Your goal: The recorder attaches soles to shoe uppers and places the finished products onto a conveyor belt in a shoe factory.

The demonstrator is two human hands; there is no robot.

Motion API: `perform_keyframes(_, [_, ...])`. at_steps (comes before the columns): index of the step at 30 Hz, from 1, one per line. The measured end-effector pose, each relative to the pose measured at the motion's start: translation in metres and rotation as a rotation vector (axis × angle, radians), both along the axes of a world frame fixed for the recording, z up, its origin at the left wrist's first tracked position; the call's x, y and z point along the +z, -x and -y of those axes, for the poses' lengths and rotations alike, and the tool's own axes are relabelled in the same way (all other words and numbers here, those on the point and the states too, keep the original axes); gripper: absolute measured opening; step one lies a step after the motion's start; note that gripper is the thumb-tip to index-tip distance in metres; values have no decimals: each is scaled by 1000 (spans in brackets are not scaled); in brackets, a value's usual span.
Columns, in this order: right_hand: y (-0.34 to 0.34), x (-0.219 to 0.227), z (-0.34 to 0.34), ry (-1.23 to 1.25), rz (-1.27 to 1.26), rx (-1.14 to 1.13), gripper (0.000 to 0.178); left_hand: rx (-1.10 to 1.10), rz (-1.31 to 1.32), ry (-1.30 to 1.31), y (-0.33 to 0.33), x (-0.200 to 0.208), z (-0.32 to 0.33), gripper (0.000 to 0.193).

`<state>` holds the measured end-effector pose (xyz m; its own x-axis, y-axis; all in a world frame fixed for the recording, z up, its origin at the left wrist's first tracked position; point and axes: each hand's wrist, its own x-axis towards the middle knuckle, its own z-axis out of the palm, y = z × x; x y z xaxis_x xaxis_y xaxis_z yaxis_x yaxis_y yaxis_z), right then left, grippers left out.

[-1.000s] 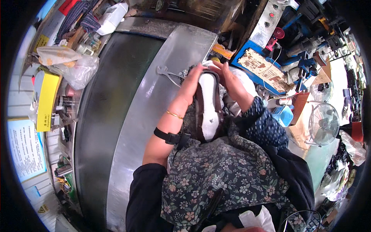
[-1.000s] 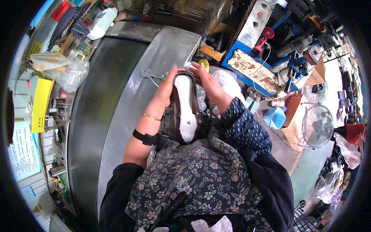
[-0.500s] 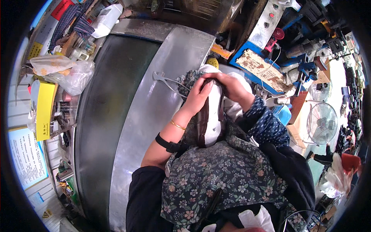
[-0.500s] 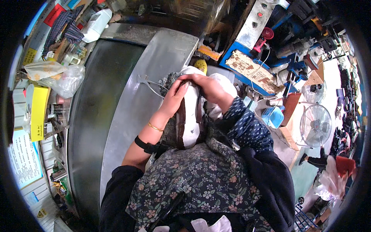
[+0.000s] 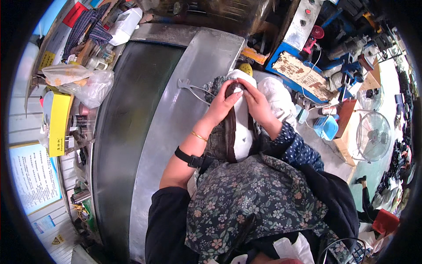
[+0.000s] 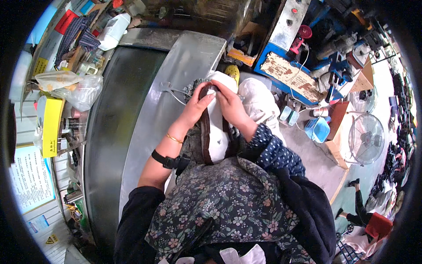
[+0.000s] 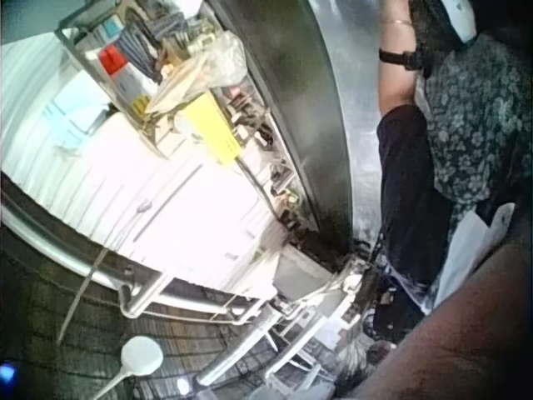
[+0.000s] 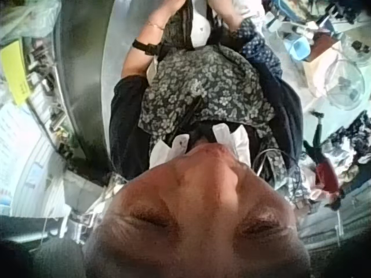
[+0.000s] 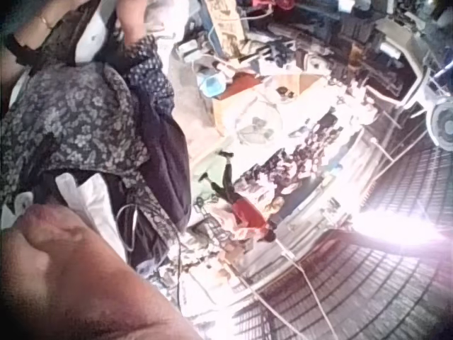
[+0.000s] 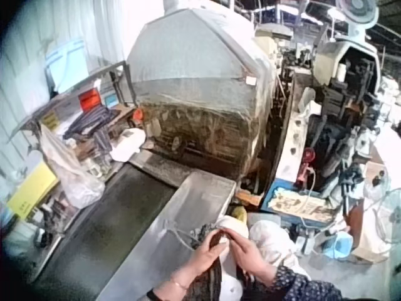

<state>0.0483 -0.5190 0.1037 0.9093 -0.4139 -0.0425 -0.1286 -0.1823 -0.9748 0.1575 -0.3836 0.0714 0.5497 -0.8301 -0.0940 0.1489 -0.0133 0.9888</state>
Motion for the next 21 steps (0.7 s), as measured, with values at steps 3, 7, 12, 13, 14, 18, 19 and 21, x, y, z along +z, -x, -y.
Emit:
perform_keyframes(3, [3,-13,-3,-129,137,71,45,-66,-124,-39,-2,3,-9,73])
perform_keyframes(7, [18,-25,-6,-498,177,173,54,-113,-45,61,2,4,-19,88])
perform_keyframes(12, [34,-8,12,-514,124,146,55,-6,-113,60,35,33,-10,90])
perform_keyframes(13, [38,-1,25,-778,108,171,54,39,33,-26,45,44,-4,91])
perform_keyframes(14, [46,7,41,-871,101,170,60,42,465,-117,57,57,0,93])
perform_keyframes(18, [111,30,109,-695,-112,409,54,-414,566,141,97,93,18,94])
perform_keyframes(19, [127,29,120,-659,-347,547,53,-592,317,263,96,96,26,85])
perform_keyframes(21, [172,17,120,-821,-507,433,59,-797,570,208,66,92,46,67])
